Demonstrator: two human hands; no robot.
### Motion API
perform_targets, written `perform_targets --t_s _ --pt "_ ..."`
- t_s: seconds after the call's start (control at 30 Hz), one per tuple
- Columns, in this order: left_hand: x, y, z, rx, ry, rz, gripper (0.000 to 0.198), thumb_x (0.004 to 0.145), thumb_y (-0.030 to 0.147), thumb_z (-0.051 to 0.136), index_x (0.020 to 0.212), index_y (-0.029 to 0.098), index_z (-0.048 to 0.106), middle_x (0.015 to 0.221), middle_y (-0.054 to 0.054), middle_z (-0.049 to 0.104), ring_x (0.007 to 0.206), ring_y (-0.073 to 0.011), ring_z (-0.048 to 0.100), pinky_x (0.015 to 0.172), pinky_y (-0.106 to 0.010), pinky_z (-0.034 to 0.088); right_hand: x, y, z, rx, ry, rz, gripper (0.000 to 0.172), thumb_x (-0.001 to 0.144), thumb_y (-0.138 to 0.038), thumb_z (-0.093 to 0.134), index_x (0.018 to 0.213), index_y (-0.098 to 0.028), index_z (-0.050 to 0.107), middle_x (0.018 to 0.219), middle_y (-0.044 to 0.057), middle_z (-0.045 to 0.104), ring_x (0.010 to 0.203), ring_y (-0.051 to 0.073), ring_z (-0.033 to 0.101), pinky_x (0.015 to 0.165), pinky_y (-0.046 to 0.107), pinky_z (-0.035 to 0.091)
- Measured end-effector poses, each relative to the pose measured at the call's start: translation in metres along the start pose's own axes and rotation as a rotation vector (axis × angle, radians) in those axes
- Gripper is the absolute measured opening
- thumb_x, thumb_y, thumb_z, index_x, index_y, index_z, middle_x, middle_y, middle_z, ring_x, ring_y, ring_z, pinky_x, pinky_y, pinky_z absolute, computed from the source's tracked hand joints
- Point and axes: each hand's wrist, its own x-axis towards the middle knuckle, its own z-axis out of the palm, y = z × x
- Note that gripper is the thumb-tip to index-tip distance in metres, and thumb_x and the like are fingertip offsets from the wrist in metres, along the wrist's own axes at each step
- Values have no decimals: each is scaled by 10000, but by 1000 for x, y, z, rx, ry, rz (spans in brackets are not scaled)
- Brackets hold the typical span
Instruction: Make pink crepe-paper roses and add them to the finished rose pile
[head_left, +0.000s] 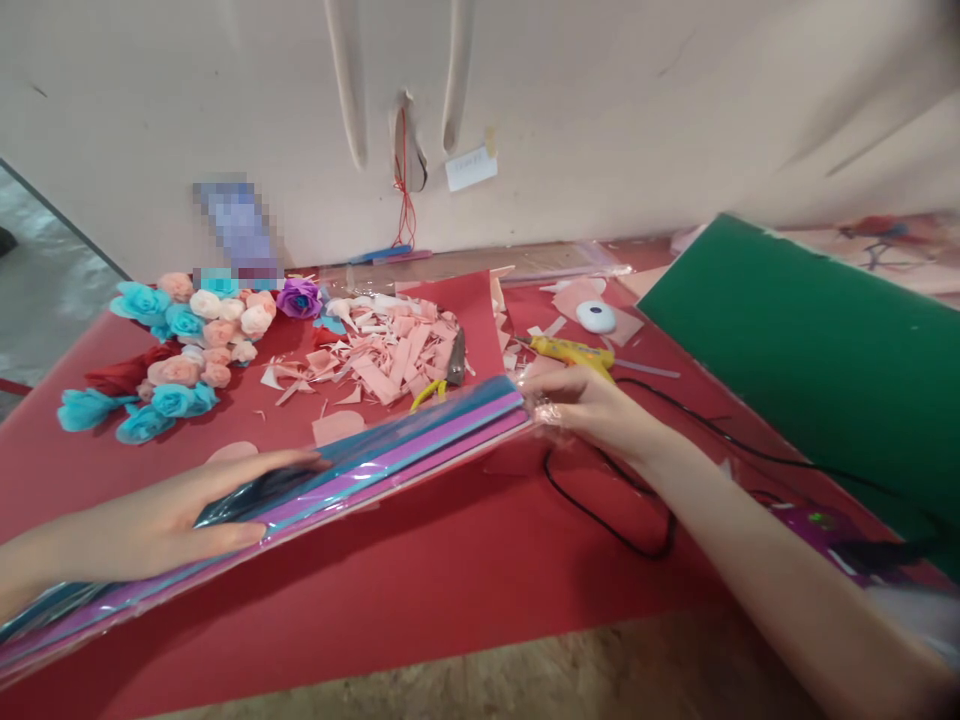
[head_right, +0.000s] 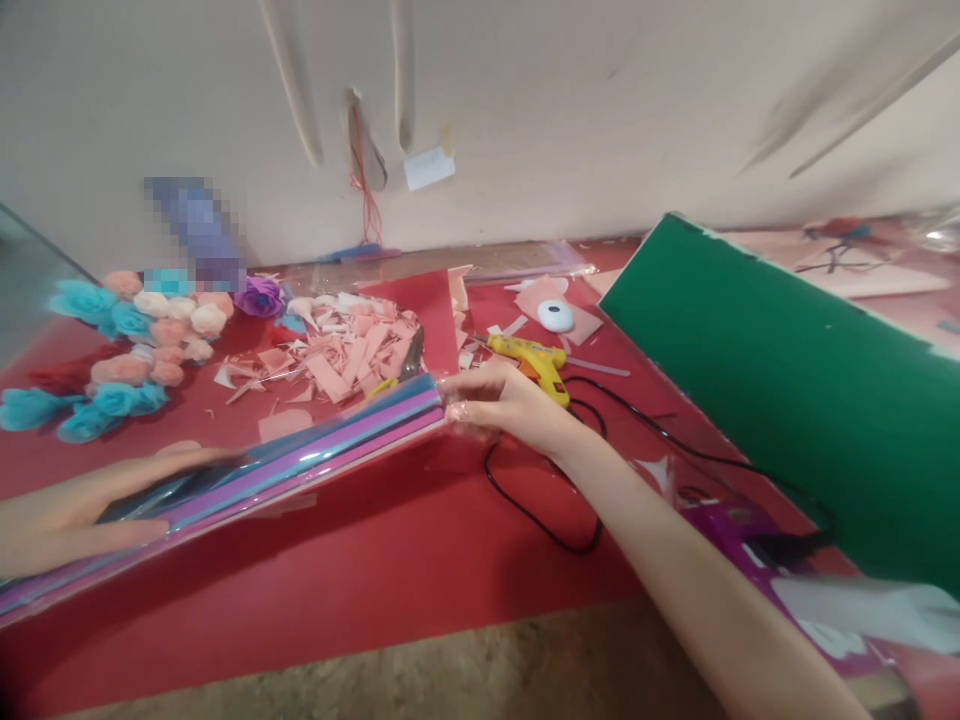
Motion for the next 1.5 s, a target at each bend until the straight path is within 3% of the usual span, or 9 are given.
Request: perform_targets --t_s 0.23,0.43,0.6,0.67,0.8,0.97,1.23,1.37,1.5 --pt "-3 0 1 -11 -9 5 545 864 265 436 1355 287 200 1330 43 449 1120 -164 512 827 -267 479 -3 -5 -2 -18 -35 -9 56 575 -224 702 590 -171 698 428 -26 541 319 44 355 287 179 226" --pt "-2 0 0 3 -5 7 524 874 251 407 1357 273 206 1315 28 467 1088 -169 538 802 -279 495 -5 -2 5 9 -2 -23 115 644 -209 659 556 -138 675 368 -30 481 300 30 320 280 176 168" --pt "-2 -1 -1 -22 -55 -63 503 878 279 380 1356 250 227 1309 5 476 1081 -183 542 800 -304 495 -3 0 16 69 124 -67 136 649 -251 665 563 -149 636 415 -39 510 300 16 321 289 170 254" --pt "-3 -1 -2 -53 -92 -121 486 881 285 356 1353 249 244 1315 -9 471 1095 -174 532 817 -290 485 -1 1 18 84 173 -81 102 615 -248 692 623 -168 629 465 -42 553 326 29 398 317 167 329" --pt "-2 0 -5 -114 -125 -216 467 885 293 332 1345 252 262 1336 -21 448 1132 -164 501 856 -284 457 -1 0 21 60 204 -93 201 571 -236 727 716 -195 595 617 -20 641 517 97 593 470 196 478" --pt "2 1 -9 -135 -124 -224 453 878 285 343 1328 245 304 1330 -21 453 1158 -166 477 884 -294 436 -2 -5 19 -74 171 -125 144 577 -221 730 622 -184 598 592 -19 624 526 105 583 497 205 483" --pt "5 1 -16 -143 -127 -277 432 900 271 293 1326 206 320 1362 -19 387 1175 -191 461 870 -288 450 0 -5 16 -247 178 -212 147 638 -253 678 780 -218 697 730 9 667 623 141 600 555 249 505" --pt "8 -1 -23 -106 -207 -287 434 912 285 264 1337 203 284 1375 -21 359 1181 -175 454 865 -277 450 1 -4 14 -319 190 -281 91 639 -226 651 719 -229 694 868 20 664 681 148 602 533 238 492" --pt "10 3 -23 -140 -179 -291 430 906 269 265 1328 198 304 1377 -27 360 1191 -173 443 884 -289 436 1 -4 13 -402 221 -356 59 641 -237 648 689 -225 680 872 30 651 725 167 603 564 258 494"
